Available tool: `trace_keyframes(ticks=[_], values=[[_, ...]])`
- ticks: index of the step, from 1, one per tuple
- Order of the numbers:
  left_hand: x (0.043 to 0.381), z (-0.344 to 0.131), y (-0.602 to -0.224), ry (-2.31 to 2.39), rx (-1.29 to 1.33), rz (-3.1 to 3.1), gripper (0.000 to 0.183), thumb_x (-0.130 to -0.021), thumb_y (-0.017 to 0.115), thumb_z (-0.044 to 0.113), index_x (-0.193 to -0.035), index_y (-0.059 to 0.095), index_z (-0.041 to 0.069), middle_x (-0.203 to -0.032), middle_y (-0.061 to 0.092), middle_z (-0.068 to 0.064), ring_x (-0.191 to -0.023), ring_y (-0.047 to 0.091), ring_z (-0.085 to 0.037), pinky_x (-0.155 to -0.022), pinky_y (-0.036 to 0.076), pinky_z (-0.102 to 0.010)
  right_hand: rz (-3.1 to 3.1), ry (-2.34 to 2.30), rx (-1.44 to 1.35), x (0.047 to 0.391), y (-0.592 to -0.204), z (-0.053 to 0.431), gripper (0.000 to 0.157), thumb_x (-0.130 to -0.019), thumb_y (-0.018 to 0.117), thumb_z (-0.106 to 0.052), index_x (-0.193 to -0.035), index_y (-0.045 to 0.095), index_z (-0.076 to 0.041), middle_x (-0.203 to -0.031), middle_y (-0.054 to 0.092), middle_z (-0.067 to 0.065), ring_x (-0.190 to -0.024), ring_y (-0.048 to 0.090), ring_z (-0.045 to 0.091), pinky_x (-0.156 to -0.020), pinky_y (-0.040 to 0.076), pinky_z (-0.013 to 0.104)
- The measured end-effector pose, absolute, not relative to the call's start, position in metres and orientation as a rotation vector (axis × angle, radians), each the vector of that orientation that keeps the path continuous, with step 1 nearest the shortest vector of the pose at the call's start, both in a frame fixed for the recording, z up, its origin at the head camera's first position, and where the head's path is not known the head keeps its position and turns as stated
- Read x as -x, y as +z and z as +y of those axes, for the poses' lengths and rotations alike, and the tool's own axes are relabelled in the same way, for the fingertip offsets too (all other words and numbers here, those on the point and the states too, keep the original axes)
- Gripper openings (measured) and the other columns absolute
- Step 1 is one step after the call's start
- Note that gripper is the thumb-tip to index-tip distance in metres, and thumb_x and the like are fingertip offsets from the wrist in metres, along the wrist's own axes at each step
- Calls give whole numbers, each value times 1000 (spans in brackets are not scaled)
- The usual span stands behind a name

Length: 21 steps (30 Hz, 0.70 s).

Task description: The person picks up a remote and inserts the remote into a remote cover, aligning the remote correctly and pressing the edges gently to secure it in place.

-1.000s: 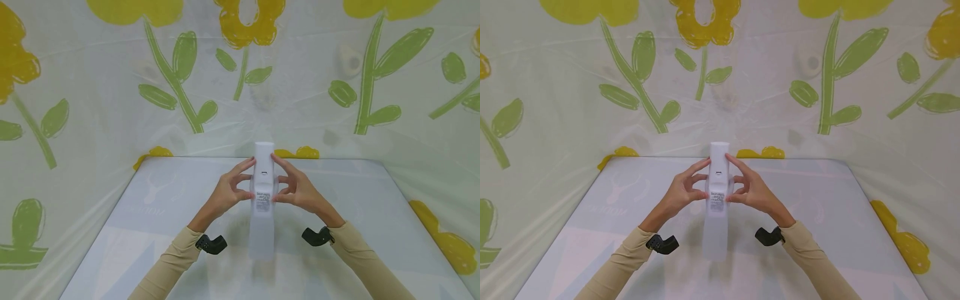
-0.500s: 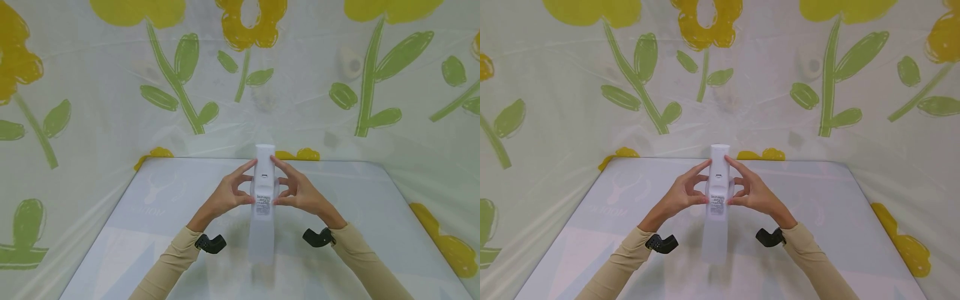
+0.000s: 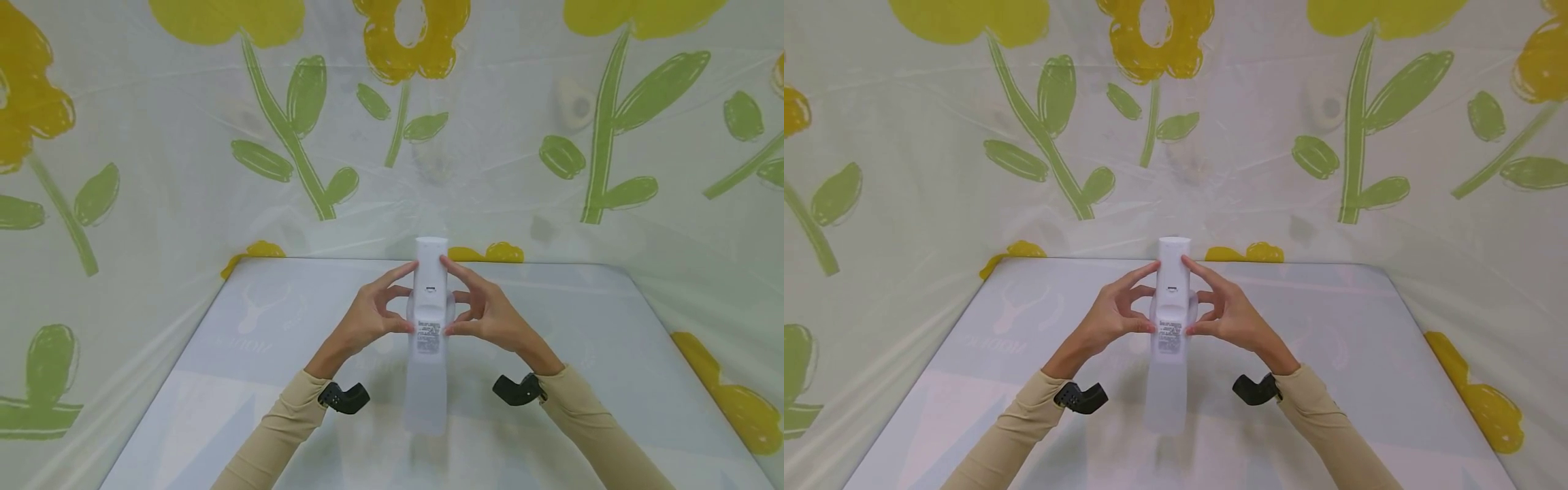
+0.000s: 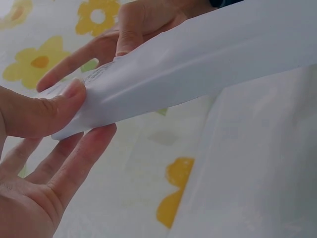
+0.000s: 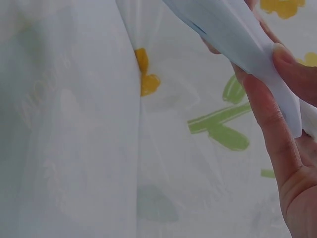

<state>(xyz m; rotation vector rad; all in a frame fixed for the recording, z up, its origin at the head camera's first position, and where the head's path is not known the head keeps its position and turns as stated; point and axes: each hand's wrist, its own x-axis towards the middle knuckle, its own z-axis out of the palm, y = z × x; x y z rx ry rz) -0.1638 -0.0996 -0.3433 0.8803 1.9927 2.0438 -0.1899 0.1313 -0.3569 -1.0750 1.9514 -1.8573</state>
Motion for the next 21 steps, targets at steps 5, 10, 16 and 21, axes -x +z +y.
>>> trace_keyframes(ticks=[5, 10, 16, 21], values=[[164, -99, -344, 2060, -876, 1981, 84, -67, 67, -14, -137, 30, 13, -138, 30, 2, -112, 43, -32, -72, 51, -42, 1976, -1849, 1066, 187, -353, 131, 91, -67, 69, 9, -140, 22, -19, -146, 13, -3, -111, 49, 30, -67, 51, 43], [163, -100, -344, 2057, -869, 1993, 83, -66, 68, -13, -137, 31, 12, -138, 31, 1, -112, 43, -32, -72, 51, -42, 1983, -1852, 1053, 182, -345, 129, 89, -68, 66, 13, -140, 21, -13, -146, 15, 1, -106, 52, 33, -68, 51, 43], [163, -100, -346, 2078, -866, 1974, 82, -66, 68, -14, -136, 32, 11, -139, 30, 2, -113, 43, -31, -71, 51, -43, 2004, -1846, 1039, 181, -344, 128, 88, -68, 67, 12, -140, 22, -12, -145, 17, 1, -105, 52, 33, -68, 51, 43], [168, -99, -355, 2094, -874, 1957, 83, -65, 69, -13, -135, 34, 13, -140, 29, 2, -117, 41, -29, -71, 51, -43, 1998, -1854, 1033, 186, -354, 131, 88, -68, 69, 9, -139, 25, -17, -145, 18, -2, -104, 54, 29, -67, 51, 43]])
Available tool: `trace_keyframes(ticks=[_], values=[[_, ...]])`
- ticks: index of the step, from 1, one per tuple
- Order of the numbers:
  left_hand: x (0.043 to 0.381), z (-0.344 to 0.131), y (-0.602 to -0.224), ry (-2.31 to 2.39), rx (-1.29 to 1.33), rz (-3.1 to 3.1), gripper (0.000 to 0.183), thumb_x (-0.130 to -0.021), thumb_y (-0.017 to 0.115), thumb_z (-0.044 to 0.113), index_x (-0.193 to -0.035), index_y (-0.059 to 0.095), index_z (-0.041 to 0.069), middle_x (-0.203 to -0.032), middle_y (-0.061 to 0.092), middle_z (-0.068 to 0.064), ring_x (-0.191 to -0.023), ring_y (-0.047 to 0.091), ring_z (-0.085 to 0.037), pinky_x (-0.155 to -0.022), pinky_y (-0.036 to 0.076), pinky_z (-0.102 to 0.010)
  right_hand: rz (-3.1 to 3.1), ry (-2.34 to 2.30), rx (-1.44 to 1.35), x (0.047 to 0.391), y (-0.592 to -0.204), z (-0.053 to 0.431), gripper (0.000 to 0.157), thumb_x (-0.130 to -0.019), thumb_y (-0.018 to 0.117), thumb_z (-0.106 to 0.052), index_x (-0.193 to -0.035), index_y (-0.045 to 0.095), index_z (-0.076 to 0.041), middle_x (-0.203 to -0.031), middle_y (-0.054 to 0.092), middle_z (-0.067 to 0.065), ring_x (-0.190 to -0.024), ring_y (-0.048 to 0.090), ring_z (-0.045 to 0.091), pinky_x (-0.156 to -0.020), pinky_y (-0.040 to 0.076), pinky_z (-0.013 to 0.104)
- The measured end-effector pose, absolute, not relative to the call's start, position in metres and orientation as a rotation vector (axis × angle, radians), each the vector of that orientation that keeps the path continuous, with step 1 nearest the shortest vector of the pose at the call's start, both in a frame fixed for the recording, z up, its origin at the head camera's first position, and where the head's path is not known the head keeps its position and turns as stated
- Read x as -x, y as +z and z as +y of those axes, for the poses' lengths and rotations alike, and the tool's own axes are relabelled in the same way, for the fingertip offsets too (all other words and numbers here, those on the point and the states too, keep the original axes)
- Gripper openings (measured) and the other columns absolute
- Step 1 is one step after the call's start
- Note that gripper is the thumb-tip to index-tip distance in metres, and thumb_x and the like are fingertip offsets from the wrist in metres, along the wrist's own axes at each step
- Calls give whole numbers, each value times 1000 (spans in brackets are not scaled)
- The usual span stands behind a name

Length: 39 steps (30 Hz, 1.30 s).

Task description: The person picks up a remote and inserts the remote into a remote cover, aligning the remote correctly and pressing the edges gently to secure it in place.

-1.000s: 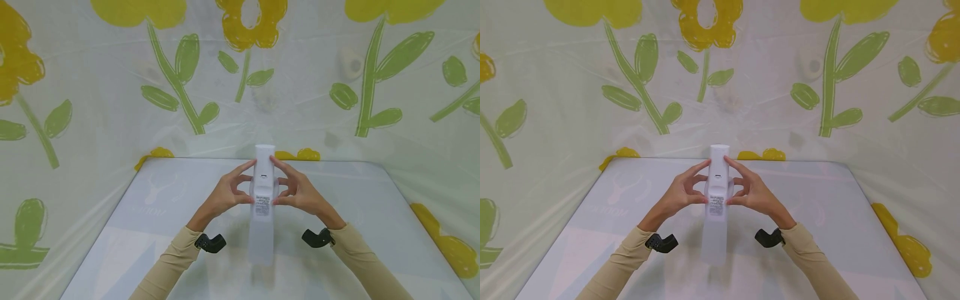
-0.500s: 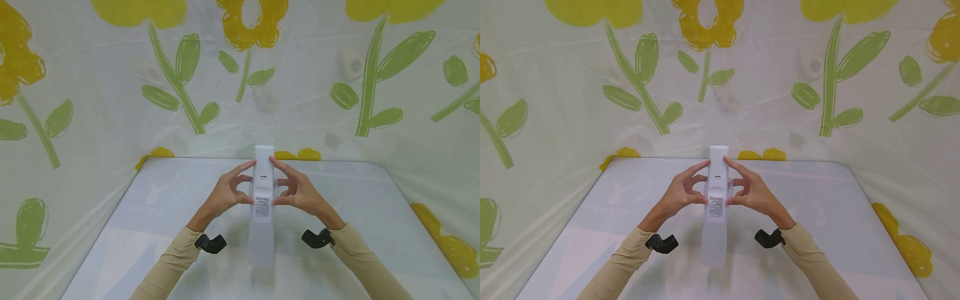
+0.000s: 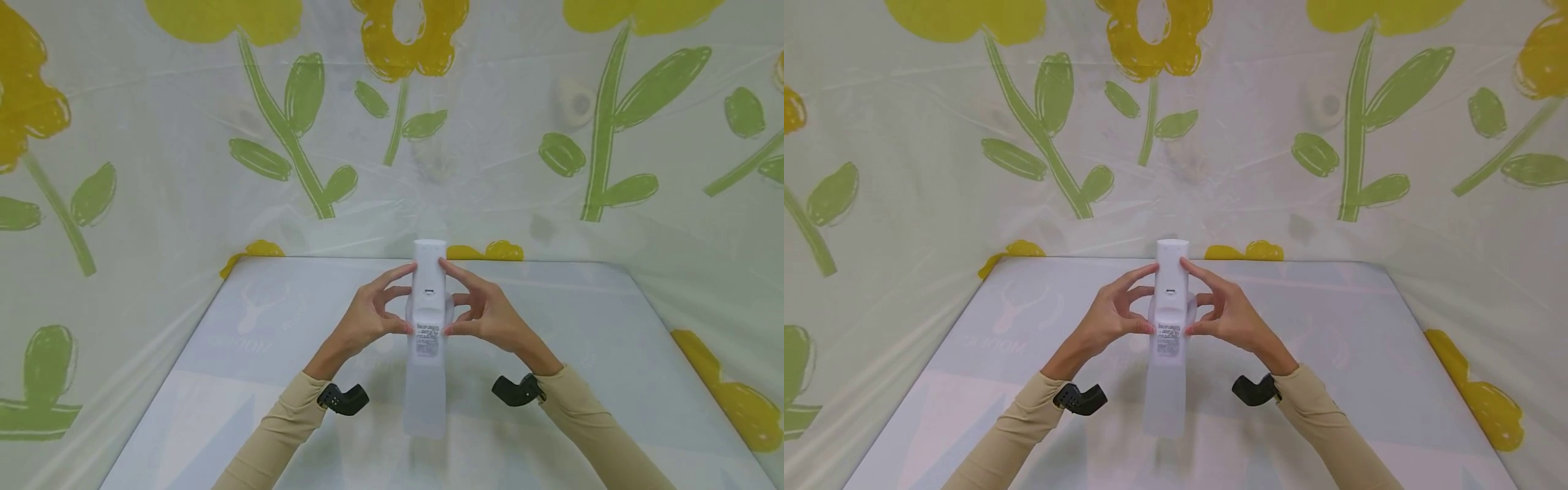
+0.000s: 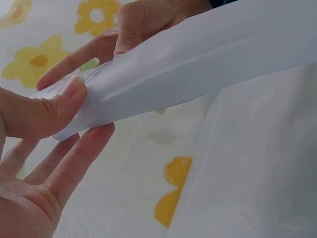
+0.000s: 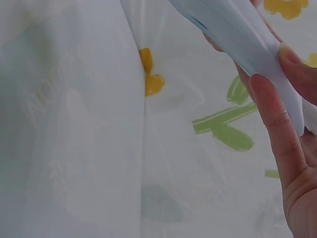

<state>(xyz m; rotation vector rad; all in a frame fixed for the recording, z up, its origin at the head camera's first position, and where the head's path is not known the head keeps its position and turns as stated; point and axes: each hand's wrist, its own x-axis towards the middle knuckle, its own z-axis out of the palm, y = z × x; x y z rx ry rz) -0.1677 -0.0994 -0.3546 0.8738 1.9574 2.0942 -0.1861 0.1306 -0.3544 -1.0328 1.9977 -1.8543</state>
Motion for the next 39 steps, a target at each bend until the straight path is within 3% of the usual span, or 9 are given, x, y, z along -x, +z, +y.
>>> trace_keyframes(ticks=[11, 20, 29, 39], values=[[174, -100, -365, 2125, -881, 1930, 84, -63, 72, -11, -134, 37, 19, -139, 30, 3, -117, 42, -26, -70, 51, -43, 2002, -1857, 1041, 191, -362, 133, 87, -68, 71, 5, -139, 27, -21, -144, 20, -3, -103, 55, 27, -66, 51, 43], [174, -99, -366, 2131, -872, 1933, 83, -64, 71, -12, -133, 38, 19, -139, 31, 3, -117, 42, -26, -70, 51, -43, 1997, -1866, 1077, 191, -362, 134, 85, -69, 69, 6, -139, 26, -16, -144, 20, 1, -102, 55, 29, -66, 51, 42], [166, -95, -353, 2104, -868, 1963, 80, -67, 66, -15, -135, 34, 12, -140, 29, 2, -118, 41, -29, -72, 50, -43, 2029, -1877, 1050, 190, -360, 135, 85, -69, 70, 6, -139, 27, -18, -144, 22, 0, -100, 56, 28, -65, 52, 42], [165, -93, -348, 2022, -858, 2026, 80, -71, 64, -13, -138, 29, 14, -141, 25, 2, -104, 51, -32, -74, 50, -40, 1995, -1896, 1073, 189, -358, 136, 85, -70, 67, 8, -139, 24, -16, -145, 18, 0, -106, 52, 30, -67, 51, 42]])
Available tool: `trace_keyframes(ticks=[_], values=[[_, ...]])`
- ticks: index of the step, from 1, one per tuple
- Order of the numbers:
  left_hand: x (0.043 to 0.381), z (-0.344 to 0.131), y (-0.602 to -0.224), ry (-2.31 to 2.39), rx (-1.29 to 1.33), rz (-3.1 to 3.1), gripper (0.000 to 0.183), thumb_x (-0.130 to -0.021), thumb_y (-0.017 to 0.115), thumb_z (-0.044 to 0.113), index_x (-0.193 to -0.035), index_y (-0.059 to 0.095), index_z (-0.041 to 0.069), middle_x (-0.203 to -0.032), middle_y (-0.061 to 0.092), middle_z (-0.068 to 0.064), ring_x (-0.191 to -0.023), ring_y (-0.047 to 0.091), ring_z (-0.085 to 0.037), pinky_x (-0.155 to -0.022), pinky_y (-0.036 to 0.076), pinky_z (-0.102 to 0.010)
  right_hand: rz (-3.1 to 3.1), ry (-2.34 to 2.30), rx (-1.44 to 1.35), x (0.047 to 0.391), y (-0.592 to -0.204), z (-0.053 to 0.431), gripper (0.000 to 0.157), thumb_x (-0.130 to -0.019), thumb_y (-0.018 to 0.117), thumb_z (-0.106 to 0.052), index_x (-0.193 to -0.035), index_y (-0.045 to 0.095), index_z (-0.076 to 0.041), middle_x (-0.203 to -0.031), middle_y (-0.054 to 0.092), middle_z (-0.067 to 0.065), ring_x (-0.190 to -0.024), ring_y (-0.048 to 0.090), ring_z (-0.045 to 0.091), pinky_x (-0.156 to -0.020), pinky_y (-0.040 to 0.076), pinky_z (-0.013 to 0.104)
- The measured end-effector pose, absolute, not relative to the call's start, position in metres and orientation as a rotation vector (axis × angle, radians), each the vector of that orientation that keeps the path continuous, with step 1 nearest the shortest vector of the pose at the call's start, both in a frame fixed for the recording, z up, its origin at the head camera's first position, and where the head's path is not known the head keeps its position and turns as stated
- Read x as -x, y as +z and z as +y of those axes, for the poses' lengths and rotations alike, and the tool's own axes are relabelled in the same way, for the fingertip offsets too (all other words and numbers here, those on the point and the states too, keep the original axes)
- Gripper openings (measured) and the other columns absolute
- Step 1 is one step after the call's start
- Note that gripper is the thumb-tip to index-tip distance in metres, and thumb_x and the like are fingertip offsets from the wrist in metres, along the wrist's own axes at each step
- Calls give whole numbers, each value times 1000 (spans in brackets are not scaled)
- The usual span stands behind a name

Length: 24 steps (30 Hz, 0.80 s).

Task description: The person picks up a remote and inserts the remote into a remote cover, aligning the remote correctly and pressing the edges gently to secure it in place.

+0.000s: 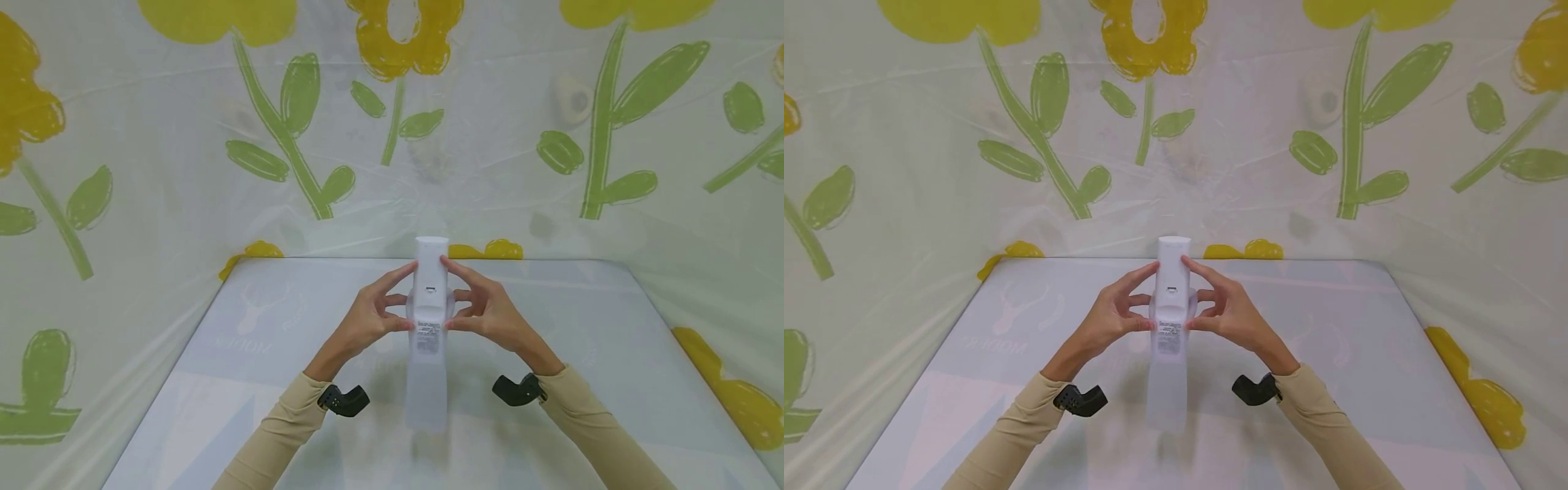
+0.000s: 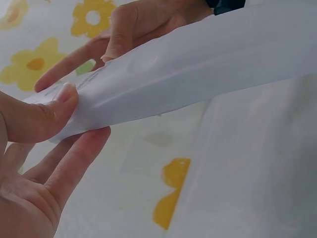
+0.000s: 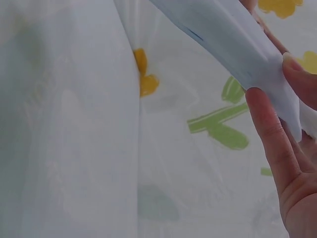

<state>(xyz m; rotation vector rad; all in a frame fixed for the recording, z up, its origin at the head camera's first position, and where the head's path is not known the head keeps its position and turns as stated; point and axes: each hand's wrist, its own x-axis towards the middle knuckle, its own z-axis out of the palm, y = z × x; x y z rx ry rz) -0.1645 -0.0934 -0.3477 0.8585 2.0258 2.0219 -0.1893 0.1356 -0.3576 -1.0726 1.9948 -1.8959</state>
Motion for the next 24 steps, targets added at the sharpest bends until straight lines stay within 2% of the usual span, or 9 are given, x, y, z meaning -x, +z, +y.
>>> trace_keyframes(ticks=[3, 12, 24], values=[[164, -94, -349, 2043, -854, 2014, 80, -70, 64, -13, -137, 30, 14, -141, 26, 2, -104, 51, -31, -74, 50, -41, 2004, -1864, 1070, 188, -355, 134, 85, -71, 66, 9, -140, 23, -18, -145, 17, -2, -107, 51, 30, -68, 52, 41], [162, -93, -349, 2060, -866, 2049, 80, -70, 65, -13, -137, 31, 15, -139, 29, 1, -108, 48, -31, -73, 51, -40, 2103, -1741, 1116, 176, -339, 133, 88, -70, 66, 10, -141, 18, -11, -146, 15, 1, -107, 51, 33, -68, 52, 40], [162, -92, -349, 2081, -861, 1982, 81, -69, 65, -14, -137, 31, 15, -140, 27, 3, -110, 46, -30, -74, 50, -41, 2096, -1794, 1073, 174, -338, 135, 85, -69, 68, 9, -139, 23, -10, -144, 20, 4, -103, 54, 33, -67, 52, 39]])
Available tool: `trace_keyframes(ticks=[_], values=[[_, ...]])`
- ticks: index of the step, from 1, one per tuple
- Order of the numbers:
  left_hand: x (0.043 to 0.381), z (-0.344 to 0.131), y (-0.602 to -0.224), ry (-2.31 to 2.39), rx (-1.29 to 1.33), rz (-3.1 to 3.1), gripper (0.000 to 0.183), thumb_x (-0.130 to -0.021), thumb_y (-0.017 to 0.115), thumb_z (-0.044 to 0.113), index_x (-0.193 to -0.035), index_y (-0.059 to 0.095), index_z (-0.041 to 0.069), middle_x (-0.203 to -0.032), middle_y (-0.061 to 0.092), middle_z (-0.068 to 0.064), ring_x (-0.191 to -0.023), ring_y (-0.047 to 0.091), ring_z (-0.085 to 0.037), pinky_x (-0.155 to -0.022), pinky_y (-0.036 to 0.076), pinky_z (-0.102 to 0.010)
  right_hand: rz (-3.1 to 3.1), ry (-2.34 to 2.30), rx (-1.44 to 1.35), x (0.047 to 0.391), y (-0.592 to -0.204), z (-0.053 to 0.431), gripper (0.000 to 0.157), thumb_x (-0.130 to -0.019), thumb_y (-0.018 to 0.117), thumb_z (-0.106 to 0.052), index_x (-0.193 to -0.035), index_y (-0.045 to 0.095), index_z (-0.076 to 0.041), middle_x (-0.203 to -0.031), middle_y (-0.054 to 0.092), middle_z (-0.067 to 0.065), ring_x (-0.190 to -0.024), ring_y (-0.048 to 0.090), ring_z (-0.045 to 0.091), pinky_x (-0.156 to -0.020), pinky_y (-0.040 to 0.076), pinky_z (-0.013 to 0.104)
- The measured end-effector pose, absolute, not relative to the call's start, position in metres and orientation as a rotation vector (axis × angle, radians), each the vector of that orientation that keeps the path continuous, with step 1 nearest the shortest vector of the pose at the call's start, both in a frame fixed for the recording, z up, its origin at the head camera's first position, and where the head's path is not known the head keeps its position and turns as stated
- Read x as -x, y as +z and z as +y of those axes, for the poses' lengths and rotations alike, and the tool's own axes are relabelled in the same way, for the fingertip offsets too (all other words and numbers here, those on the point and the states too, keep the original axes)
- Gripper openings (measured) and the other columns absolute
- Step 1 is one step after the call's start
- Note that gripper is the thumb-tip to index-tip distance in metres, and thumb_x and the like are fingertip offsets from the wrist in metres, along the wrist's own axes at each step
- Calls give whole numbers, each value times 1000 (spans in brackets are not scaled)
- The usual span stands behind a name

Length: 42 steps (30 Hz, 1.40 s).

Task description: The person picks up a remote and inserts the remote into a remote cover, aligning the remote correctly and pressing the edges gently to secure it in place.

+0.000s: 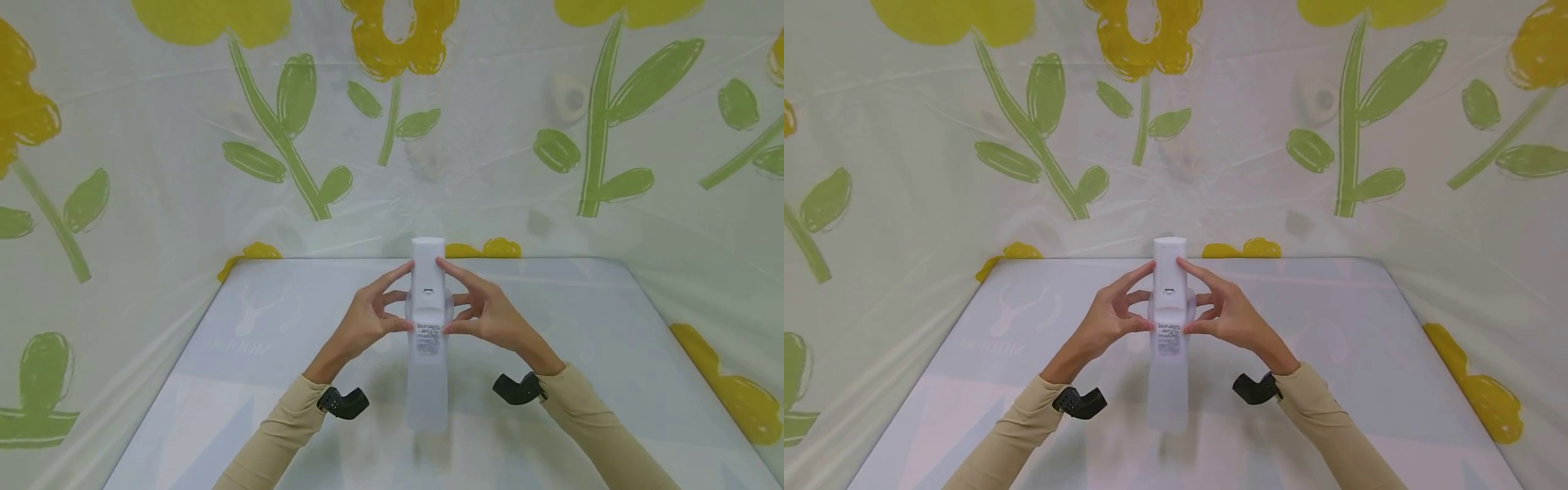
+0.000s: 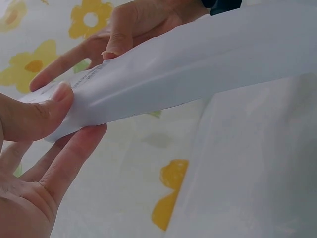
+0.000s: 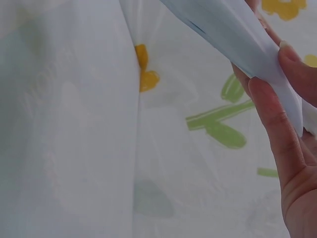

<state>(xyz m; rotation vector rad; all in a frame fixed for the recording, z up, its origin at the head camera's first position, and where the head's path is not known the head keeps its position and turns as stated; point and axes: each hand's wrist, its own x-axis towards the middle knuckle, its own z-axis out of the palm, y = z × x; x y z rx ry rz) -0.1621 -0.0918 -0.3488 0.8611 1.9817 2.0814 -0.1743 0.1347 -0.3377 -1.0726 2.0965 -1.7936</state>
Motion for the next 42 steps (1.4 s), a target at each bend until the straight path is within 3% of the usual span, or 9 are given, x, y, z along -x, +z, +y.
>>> trace_keyframes(ticks=[10, 32, 42], values=[[172, -96, -368, 2116, -845, 1936, 81, -68, 69, -9, -135, 36, 23, -140, 29, 4, -111, 47, -29, -72, 50, -43, 2124, -1810, 1051, 176, -344, 134, 83, -69, 70, 6, -138, 28, -12, -142, 25, 2, -101, 56, 28, -66, 52, 38], [171, -98, -368, 2140, -829, 1945, 77, -69, 68, -10, -133, 38, 20, -139, 32, 3, -110, 49, -29, -73, 50, -43, 2065, -1861, 1014, 178, -347, 129, 81, -69, 68, 9, -137, 30, -9, -141, 28, 7, -100, 56, 30, -67, 52, 40], [172, -100, -373, 2144, -824, 1963, 76, -69, 68, -9, -133, 39, 18, -139, 32, 2, -110, 48, -29, -74, 50, -43, 2011, -1895, 995, 190, -365, 130, 79, -68, 71, 4, -136, 34, -15, -140, 29, 3, -102, 56, 28, -67, 51, 42]])
